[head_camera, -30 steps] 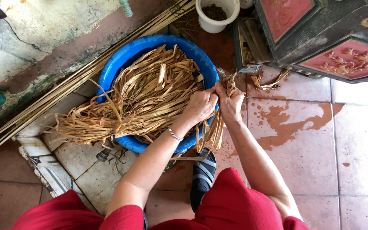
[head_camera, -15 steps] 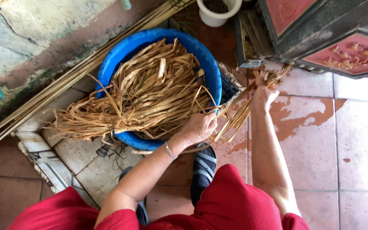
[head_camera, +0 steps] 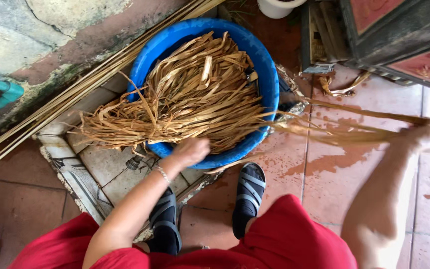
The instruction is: The person repeatedly pulls apart dried bamboo strips by hand, separating them into thinner strands. They rinse the strips under running water from a hose and place the processed strands into a second blue basin. The person continues this process throughout the clip.
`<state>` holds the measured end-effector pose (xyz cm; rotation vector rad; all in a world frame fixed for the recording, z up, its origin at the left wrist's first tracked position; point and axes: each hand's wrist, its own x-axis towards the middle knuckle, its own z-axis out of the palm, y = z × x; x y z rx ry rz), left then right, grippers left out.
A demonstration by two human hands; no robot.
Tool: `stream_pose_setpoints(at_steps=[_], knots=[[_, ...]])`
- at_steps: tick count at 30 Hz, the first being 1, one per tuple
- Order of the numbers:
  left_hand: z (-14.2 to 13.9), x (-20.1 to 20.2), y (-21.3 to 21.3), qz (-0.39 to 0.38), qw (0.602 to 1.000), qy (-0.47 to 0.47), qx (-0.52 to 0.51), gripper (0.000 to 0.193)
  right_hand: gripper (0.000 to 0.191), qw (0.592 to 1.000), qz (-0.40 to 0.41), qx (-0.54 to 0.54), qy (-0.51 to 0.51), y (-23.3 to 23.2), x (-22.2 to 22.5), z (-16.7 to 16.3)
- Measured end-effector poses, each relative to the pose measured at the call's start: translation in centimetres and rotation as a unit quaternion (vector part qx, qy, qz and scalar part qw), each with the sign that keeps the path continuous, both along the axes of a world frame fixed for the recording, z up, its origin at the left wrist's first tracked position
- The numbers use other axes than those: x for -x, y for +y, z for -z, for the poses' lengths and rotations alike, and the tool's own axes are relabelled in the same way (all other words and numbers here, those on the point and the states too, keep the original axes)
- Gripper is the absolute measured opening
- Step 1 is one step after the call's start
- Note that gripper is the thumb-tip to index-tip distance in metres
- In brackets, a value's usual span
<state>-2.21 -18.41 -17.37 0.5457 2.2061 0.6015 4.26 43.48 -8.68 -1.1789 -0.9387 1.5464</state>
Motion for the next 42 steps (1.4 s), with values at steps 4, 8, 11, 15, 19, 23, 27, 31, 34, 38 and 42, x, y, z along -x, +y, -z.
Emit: stream_pose_setpoints(at_steps=[4, 8, 11, 15, 19, 23, 27, 31, 34, 38, 42], knots=[[4.5, 1.6, -3.7, 0.029, 0.978, 0.201, -0.04, 0.013, 0.027, 0.99, -0.12, -0.053, 0.049, 1.4, 0.0, 0.6], [5.3, 3.6, -0.6, 0.083, 0.984, 0.158, -0.027, 0.017, 0.03, 0.97, -0.219, -0.06, 0.081, 2.2, 0.3, 0.7], [3.8, 3.9, 2.2, 0.064, 0.988, -0.139, -0.015, 0.011, 0.024, 0.974, -0.187, -0.084, 0.099, 3.6, -0.2, 0.7], [3.0, 1.5, 3.2, 0.309, 0.931, -0.182, 0.072, 0.012, 0.013, 0.976, -0.183, -0.081, 0.08, 4.7, -0.6, 1.9], [5.7, 4.2, 3.8, 0.204, 0.977, 0.058, 0.02, 0.024, 0.006, 0.962, -0.257, -0.055, 0.068, 2.8, 0.6, 2.2], [8.4, 8.9, 6.9, 0.039, 0.981, 0.189, 0.015, 0.03, 0.008, 0.955, -0.288, -0.064, 0.04, -3.2, 3.4, 0.3], [8.8, 9.6, 9.3, 0.097, 0.946, 0.271, 0.15, 0.024, 0.011, 0.958, -0.284, -0.04, 0.026, -9.2, 6.3, -2.0], [7.7, 10.8, 9.7, 0.016, 0.966, 0.222, 0.131, 0.024, 0.013, 0.948, -0.28, -0.138, -0.066, -13.0, 6.4, -3.7], [6.4, 11.6, 8.8, -0.057, 0.967, 0.241, 0.066, 0.022, 0.027, 0.929, -0.313, -0.172, -0.1, -15.1, 6.3, -4.1], [2.6, 10.9, 7.5, -0.182, 0.953, 0.215, -0.11, 0.016, 0.078, 0.772, -0.273, -0.235, -0.523, -18.9, 8.2, -4.5], [-3.0, 7.7, 8.3, -0.248, 0.901, -0.02, -0.355, 0.016, 0.035, 0.775, -0.603, -0.129, -0.138, -24.7, 9.3, -5.5]])
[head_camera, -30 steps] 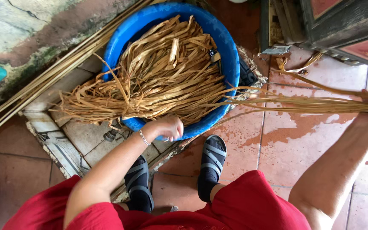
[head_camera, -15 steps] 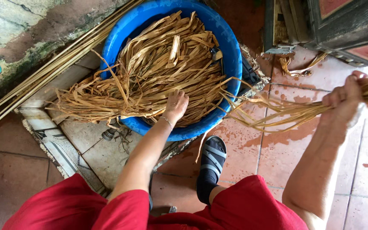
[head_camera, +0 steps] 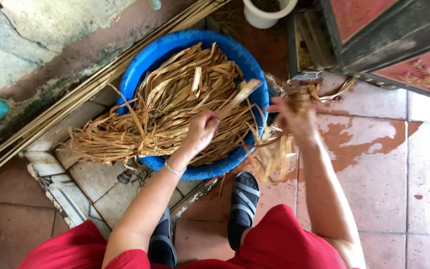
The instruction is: The person repeatedly pulls apart dried bamboo strips by hand, separating them into thinner strands. They rinse the strips under running water from a hose and place the processed strands into a second blue basin. The person continues this process throughout the clip.
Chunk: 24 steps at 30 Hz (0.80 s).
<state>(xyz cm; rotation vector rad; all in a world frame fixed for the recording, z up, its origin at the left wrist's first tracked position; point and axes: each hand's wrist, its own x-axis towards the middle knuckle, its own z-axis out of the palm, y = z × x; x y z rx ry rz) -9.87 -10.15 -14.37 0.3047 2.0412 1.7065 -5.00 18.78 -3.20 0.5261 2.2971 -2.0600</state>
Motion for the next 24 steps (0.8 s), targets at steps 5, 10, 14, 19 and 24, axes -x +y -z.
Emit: stream_pose_setpoints(at_steps=[5, 10, 14, 19, 24], knots=[[-5.7, -4.9, 1.8, 0.06, 0.997, -0.016, 0.044, 0.017, 0.027, 0.992, 0.104, 0.066, -0.035, -3.8, -1.0, -3.3], [-7.8, -6.7, 2.4, 0.101, 0.991, 0.024, -0.088, 0.019, 0.017, 0.979, 0.12, 0.148, 0.075, -5.2, -2.8, -4.1], [-7.2, -5.2, 5.2, 0.047, 0.995, 0.019, -0.084, 0.02, 0.017, 0.992, 0.012, 0.101, 0.08, -8.0, -4.1, -2.8], [-5.8, -2.8, 7.6, 0.004, 0.968, 0.245, 0.047, 0.025, 0.033, 0.971, -0.052, 0.229, 0.034, -9.5, -2.5, -1.3], [-6.8, -1.5, 8.0, 0.106, 0.889, 0.344, 0.281, 0.028, 0.025, 0.961, -0.041, 0.274, 0.027, -8.0, -0.4, 2.8]])
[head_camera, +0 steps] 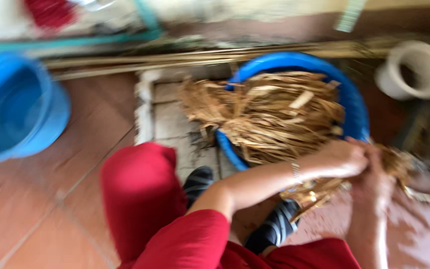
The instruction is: The person repeatedly pulls apart dried bamboo strips by hand, separating them into thinner strands. They rinse the strips under running water from a hose and place the processed strands into a second blue basin. The person continues this process throughout the clip.
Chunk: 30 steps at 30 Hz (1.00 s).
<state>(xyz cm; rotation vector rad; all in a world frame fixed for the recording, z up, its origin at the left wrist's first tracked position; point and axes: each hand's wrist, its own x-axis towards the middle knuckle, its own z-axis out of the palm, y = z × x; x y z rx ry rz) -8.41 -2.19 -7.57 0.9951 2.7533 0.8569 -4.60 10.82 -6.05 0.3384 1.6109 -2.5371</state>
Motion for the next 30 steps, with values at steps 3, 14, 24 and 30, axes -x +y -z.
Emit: stream_pose_setpoints(at_steps=[3, 14, 24, 30], knots=[[-1.0, 0.1, -1.1, -0.117, 0.981, -0.115, -0.108, 0.034, 0.019, 0.999, 0.041, -0.012, 0.015, 0.0, 2.2, 3.8], [0.6, 1.1, -4.0, -0.093, 0.958, -0.238, -0.128, 0.039, 0.027, 0.992, 0.107, -0.037, -0.059, -1.0, 7.3, 5.8], [3.9, -6.9, -5.8, -0.015, 0.968, -0.198, -0.151, 0.029, 0.024, 0.962, 0.255, -0.089, -0.052, 9.2, 5.8, 4.5], [3.8, -8.7, -6.5, 0.059, 0.97, -0.162, -0.17, 0.022, 0.022, 0.922, 0.364, 0.052, -0.122, 12.7, 4.2, 4.2]])
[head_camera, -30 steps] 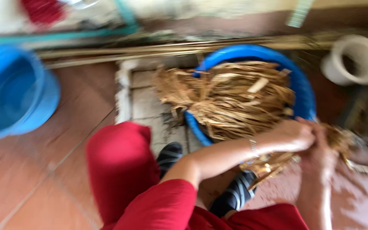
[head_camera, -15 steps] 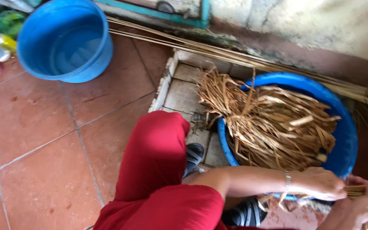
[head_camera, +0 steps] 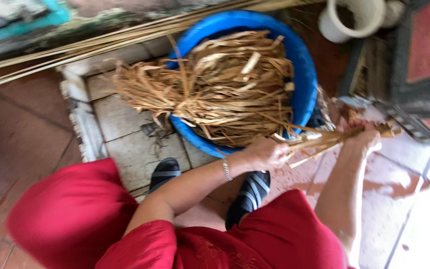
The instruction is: The person repeatedly pulls apart dried bamboo strips by hand, separating them into thinner strands. They rinse the strips under running water from a hose and place the processed strands into a second blue basin. The person continues this process throughout the clip.
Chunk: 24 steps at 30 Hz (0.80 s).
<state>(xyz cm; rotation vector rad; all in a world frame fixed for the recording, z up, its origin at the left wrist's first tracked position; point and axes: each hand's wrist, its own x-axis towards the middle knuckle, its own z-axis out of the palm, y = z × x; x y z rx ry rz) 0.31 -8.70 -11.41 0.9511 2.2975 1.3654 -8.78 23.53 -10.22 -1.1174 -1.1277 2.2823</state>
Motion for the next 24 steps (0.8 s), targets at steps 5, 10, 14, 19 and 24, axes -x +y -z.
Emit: stream_pose_setpoints(at_steps=[5, 10, 14, 19, 24], knots=[[-1.3, -0.3, -0.8, 0.03, 1.0, -0.005, -0.006, 0.02, 0.026, 0.982, 0.151, -0.101, -0.056, 5.2, -1.2, -1.1], [-1.0, -0.3, -2.7, 0.013, 0.997, 0.048, -0.053, 0.018, 0.021, 0.975, 0.196, -0.085, -0.058, 10.4, -2.1, -1.4], [1.3, 0.2, -4.8, 0.038, 0.999, 0.021, -0.028, 0.024, 0.023, 0.956, 0.268, -0.099, -0.071, 12.5, -3.3, -1.7], [3.6, 2.9, -9.8, 0.068, 0.986, 0.081, 0.128, 0.017, 0.018, 0.972, 0.107, -0.207, 0.024, 8.4, -1.7, -4.1], [2.1, 5.0, -15.3, -0.097, 0.892, -0.131, 0.422, 0.048, 0.04, 0.919, -0.123, -0.303, 0.219, 2.8, 0.4, -14.3]])
